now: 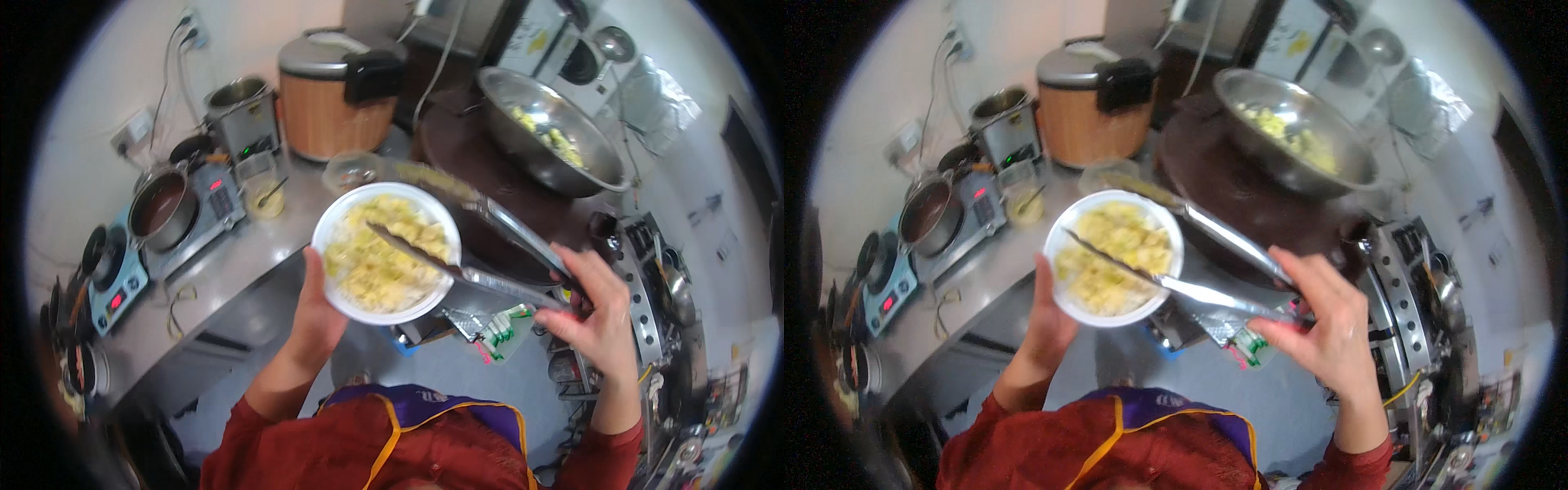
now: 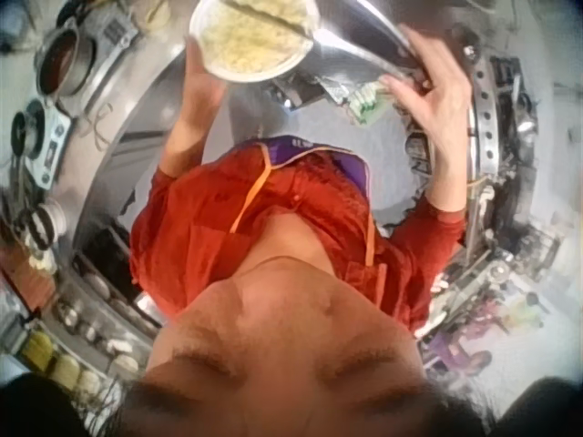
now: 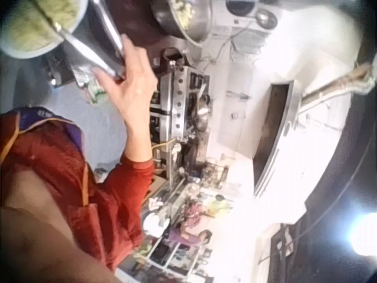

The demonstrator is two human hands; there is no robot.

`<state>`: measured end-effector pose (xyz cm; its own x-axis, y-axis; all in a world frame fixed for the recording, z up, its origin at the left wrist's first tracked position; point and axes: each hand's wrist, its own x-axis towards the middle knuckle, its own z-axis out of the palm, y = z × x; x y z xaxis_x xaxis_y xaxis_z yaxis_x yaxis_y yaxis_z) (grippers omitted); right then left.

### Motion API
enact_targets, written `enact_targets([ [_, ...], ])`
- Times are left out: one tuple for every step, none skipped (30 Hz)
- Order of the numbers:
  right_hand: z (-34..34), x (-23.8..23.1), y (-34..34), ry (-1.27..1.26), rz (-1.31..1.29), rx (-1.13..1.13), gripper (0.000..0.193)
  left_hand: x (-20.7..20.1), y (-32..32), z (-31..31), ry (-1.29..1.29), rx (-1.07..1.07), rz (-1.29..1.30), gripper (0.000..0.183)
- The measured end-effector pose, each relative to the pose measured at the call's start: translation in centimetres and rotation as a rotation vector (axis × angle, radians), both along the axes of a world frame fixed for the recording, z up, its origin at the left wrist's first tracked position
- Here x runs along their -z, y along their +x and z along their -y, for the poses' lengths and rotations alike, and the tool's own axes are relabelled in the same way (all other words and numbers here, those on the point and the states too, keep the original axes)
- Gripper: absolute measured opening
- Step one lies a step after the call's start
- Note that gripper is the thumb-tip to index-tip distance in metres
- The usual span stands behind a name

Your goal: The person scoops rice into a bowl, adds scrambled eggs, slices of luncheon meat, and a powdered seasoning packet. The person then places a lid on the bowl and sets it on a counter.

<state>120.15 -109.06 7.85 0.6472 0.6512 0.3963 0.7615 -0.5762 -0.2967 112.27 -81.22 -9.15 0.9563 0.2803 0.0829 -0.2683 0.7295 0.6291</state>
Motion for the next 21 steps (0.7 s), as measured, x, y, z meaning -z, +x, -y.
enact_targets([
  [0.7, -1.1, 0.8, 0.006, 0.084, 0.059, 0.064, 0.1, 0.2, -0.2, 0.011, 0.022, 0.037, 0.073],
  [1.3, -2.3, 2.1, 0.063, 0.184, 0.125, 0.064, 0.3, 0.3, -0.3, 0.021, 0.011, 0.0, 0.073],
  [1.9, -4.1, 3.5, 0.082, 0.229, 0.218, 0.064, 0.5, 0.2, -0.5, 0.007, 0.031, 0.056, 0.072],
  [2.1, -5.7, 5.6, 0.118, 0.352, 0.252, 0.065, 0.6, 0.5, -0.6, 0.021, 0.022, 0.035, 0.073],
  [2.6, -7.7, 7.3, -0.049, 0.396, 0.396, 0.064, 0.8, 0.5, -0.7, 0.012, 0.028, -0.018, 0.072],
  [2.2, -8.6, 9.4, -0.158, 0.439, 0.508, 0.065, 0.9, 0.4, -0.8, 0.006, 0.05, -0.022, 0.07],
  [2.0, -9.9, 11.3, -0.283, 0.218, 0.6, 0.071, 1.0, 0.3, -0.8, -0.003, 0.046, -0.095, 0.069],
  [1.0, -10.3, 13.2, -0.436, 0.174, 0.668, 0.079, 1.2, 0.1, -0.8, 0.048, 0.085, -0.043, 0.069],
  [0.3, -10.3, 14.7, -0.525, 0.08, 0.673, 0.08, 1.3, -0.3, -0.7, 0.097, 0.1, -0.057, 0.069],
  [-0.3, -10.2, 16.1, -0.593, 0.025, 0.7, 0.082, 1.4, -0.7, -0.6, 0.154, 0.115, -0.044, 0.069],
  [-0.5, -10.0, 17.0, -0.617, 0.027, 0.664, 0.083, 1.6, -1.0, -0.4, 0.137, 0.141, -0.089, 0.069],
  [-0.5, -10.1, 17.6, -0.608, -0.023, 0.666, 0.082, 1.7, -1.3, -0.1, 0.129, 0.168, -0.111, 0.069],
  [-0.2, -10.0, 17.9, -0.497, 0.037, 0.68, 0.081, 1.8, -1.5, 0.1, 0.113, 0.208, -0.103, 0.07],
  [0.2, -9.8, 17.8, -0.398, 0.071, 0.671, 0.079, 1.8, -1.8, 0.4, 0.127, 0.213, -0.142, 0.07],
  [0.8, -9.8, 17.4, -0.287, 0.135, 0.71, 0.077, 1.8, -1.8, 0.7, 0.132, 0.244, -0.148, 0.07],
  [1.8, -9.9, 16.8, -0.17, 0.136, 0.624, 0.074, 1.7, -1.8, 1.4, 0.134, 0.301, -0.118, 0.071],
  [3.1, -9.6, 15.9, -0.02, 0.188, 0.578, 0.07, 1.6, -1.8, 2.1, 0.161, 0.321, -0.209, 0.076],
  [3.5, -8.6, 15.2, -0.064, 0.218, 0.566, 0.062, 1.3, -1.6, 2.9, 0.071, 0.34, -0.264, 0.077],
  [4.2, -7.8, 14.4, -0.261, 0.242, 0.556, 0.057, 1.1, -1.7, 4.2, 0.221, 0.375, -0.261, 0.073],
  [5.8, -7.1, 13.1, -0.245, 0.339, 0.477, 0.053, 0.6, -1.9, 5.3, 0.401, 0.381, -0.31, 0.068],
  [7.1, -7.1, 12.4, -0.201, 0.345, 0.54, 0.044, 0.2, -2.0, 6.8, 0.587, 0.367, -0.341, 0.064],
])
